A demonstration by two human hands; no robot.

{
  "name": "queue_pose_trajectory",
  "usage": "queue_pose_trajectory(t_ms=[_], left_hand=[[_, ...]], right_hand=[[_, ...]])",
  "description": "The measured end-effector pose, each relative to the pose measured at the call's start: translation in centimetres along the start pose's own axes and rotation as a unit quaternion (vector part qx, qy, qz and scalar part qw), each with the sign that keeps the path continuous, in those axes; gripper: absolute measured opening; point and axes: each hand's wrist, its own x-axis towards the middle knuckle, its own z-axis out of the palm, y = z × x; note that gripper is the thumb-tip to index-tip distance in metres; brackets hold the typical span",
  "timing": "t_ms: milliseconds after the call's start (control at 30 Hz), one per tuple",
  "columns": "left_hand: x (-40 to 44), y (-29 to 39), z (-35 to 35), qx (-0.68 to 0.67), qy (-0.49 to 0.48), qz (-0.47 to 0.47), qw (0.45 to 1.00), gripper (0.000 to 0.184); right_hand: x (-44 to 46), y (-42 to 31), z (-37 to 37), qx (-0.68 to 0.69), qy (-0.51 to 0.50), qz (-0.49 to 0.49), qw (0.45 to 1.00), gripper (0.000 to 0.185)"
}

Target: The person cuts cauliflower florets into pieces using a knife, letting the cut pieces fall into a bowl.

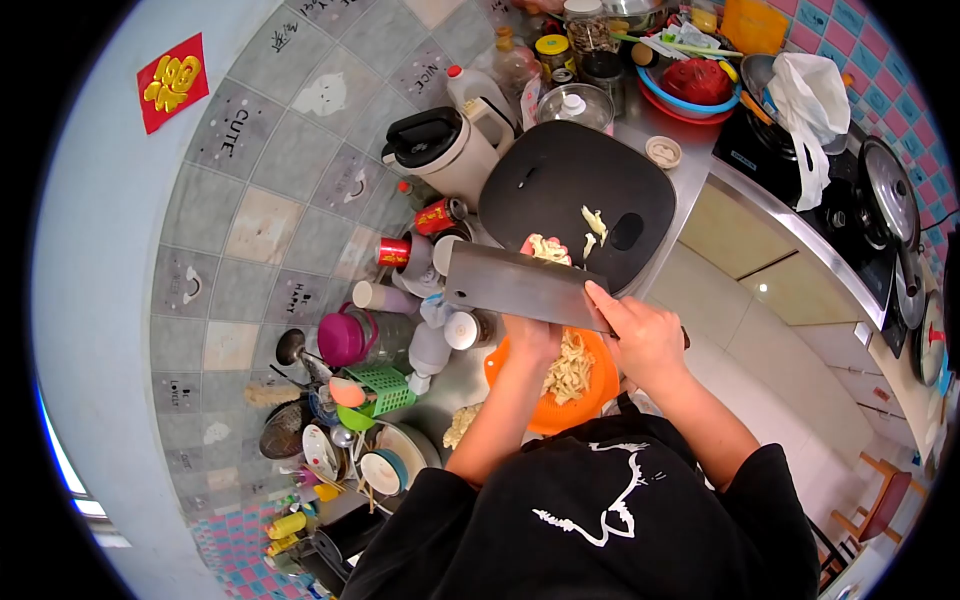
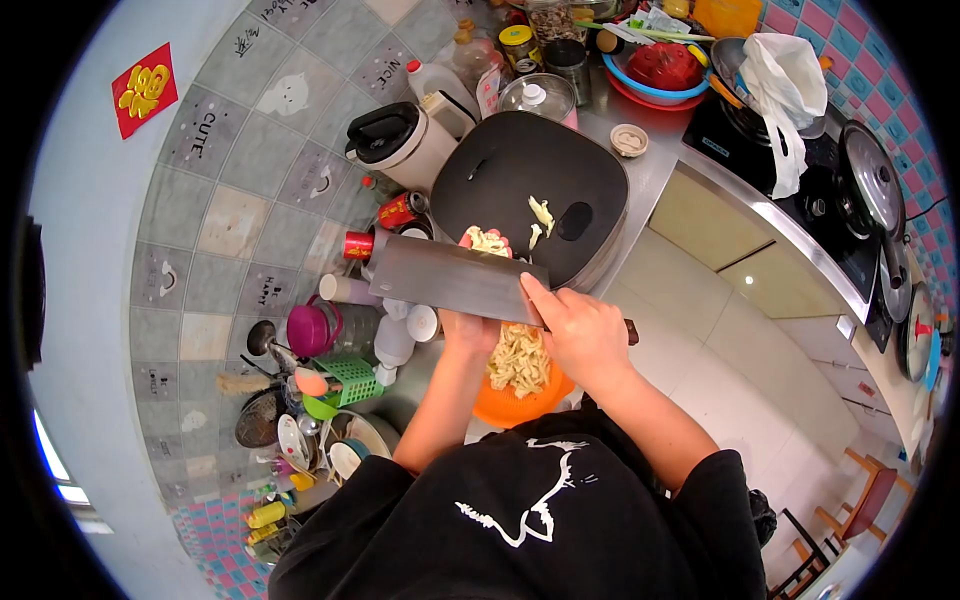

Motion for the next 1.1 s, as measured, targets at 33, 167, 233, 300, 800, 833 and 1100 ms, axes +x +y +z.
queue_pose_trajectory(t_ms=[33,167,233,300,800,833,1100], left_hand=[[0.0,-0.1,-0.2,0.0,0.0,-0.001,1.0,0.042],[-0.2,0.2,-0.4,-0.001,0.012,0.014,1.0,0.041],[-0.3,0.4,-0.2,-0.001,0.034,0.029,0.999,0.042],[-0.3,0.5,0.0,-0.023,0.016,0.015,1.0,0.036],[0.5,-1.5,0.2,0.025,0.01,0.063,0.998,0.025],[0.5,-1.6,0.3,0.025,0.01,0.063,0.998,0.025],[-0.1,-2.5,2.2,0.071,0.079,0.048,0.993,0.023]], right_hand=[[0.0,0.1,0.0,0.0,0.0,0.001,1.0,0.046],[-0.2,0.8,0.0,-0.012,-0.004,-0.014,1.0,0.04],[-0.3,1.1,-0.1,-0.017,-0.006,-0.016,1.0,0.039],[-0.2,1.1,-0.3,-0.026,0.005,-0.014,1.0,0.036],[0.6,1.1,-0.2,0.017,-0.105,0.059,0.993,0.044],[0.6,1.0,-0.1,0.016,-0.105,0.059,0.993,0.044],[1.9,0.2,0.5,0.034,-0.132,0.11,0.985,0.043]])
